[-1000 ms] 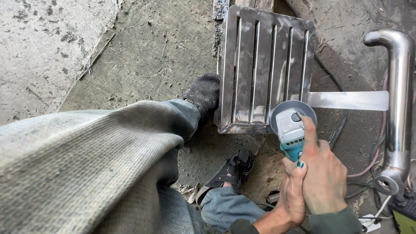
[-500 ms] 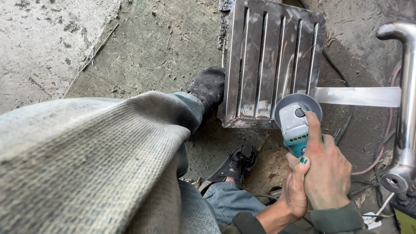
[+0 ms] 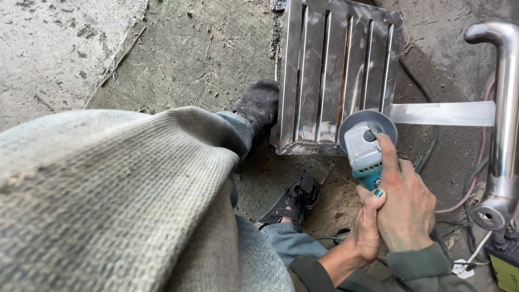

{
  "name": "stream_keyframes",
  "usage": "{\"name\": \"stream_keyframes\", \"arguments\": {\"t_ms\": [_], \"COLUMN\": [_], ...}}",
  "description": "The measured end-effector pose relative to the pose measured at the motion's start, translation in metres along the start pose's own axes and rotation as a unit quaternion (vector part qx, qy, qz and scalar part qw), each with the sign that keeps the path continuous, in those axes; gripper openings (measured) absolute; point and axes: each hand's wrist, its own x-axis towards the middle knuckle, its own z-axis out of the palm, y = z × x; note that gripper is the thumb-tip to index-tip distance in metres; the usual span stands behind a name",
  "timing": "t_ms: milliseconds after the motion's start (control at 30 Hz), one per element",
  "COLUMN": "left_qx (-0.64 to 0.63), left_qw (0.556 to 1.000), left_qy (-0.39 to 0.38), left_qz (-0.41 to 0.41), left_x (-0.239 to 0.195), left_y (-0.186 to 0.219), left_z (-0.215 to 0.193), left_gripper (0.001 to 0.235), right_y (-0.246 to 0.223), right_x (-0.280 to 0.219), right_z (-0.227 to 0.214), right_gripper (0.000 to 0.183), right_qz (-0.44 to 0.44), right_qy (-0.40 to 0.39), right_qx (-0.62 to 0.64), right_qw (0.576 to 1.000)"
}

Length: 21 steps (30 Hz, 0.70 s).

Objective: Grinding the surface of a welded metal grate using a handheld angle grinder to smooth the welds and finish the surface.

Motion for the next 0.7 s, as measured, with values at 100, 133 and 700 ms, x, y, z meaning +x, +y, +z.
{"name": "stream_keyframes", "arguments": {"t_ms": [100, 133, 700], "left_qx": [0.000, 0.000, 0.073], "left_qw": [1.000, 1.000, 0.997], "left_qy": [-0.004, -0.006, 0.008], "left_qz": [0.000, 0.000, -0.004], "left_x": [0.002, 0.003, 0.000], "left_y": [0.001, 0.001, -0.001], "left_z": [0.000, 0.001, 0.005], "left_gripper": [0.059, 0.059, 0.040], "right_y": [0.004, 0.005, 0.000], "right_x": [0.003, 0.004, -0.010], "right_z": [0.005, 0.007, -0.020], "right_gripper": [0.105, 0.107, 0.101], "right_qz": [-0.007, -0.011, 0.024], "right_qy": [0.013, 0.015, -0.013], "right_qx": [0.008, 0.006, 0.071], "right_qw": [1.000, 1.000, 0.997]}}
